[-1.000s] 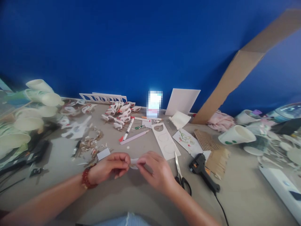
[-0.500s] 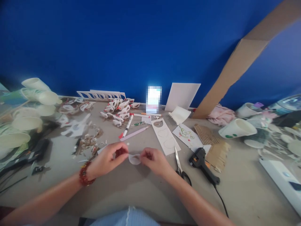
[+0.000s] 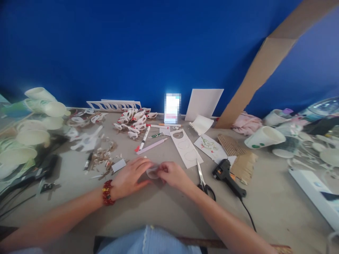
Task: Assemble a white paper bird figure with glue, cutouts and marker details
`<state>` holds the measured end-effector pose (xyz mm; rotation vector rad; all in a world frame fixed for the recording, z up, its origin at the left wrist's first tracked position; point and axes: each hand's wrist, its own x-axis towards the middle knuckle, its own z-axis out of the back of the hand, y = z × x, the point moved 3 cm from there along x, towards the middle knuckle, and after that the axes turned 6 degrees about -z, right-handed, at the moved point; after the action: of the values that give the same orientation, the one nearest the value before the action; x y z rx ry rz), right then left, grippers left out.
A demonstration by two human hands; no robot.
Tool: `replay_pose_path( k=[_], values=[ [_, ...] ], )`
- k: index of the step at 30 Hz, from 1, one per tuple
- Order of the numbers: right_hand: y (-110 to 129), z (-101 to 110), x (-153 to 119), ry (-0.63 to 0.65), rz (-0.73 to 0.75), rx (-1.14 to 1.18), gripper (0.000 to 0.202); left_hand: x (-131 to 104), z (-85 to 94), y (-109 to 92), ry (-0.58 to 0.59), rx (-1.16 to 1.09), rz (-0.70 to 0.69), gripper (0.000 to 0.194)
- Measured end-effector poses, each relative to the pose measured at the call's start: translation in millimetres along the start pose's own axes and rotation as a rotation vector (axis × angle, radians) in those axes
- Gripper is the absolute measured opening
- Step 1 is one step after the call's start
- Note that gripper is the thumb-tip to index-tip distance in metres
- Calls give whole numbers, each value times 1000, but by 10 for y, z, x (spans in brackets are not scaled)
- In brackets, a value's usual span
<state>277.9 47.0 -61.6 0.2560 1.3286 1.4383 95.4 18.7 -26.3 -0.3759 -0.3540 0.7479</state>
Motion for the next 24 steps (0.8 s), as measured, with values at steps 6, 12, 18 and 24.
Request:
replay_pose_path(
  k=[6,12,18,24],
  values=[
    [-8,-17,-17,-23,-8,15,9,-29,-83,41,-68,-4,-17,41],
    [2,-37,-34,-27,-18,40,10,-84,-57,87,-172,-99,26,25],
    [-13,-39,-41,-30,-18,44,11,-84,-48,104,-177,-124,64,9],
    [-16,-30,-37,-38,-13,43,11,-59,-48,100,-160,-162,78,4]
  ],
)
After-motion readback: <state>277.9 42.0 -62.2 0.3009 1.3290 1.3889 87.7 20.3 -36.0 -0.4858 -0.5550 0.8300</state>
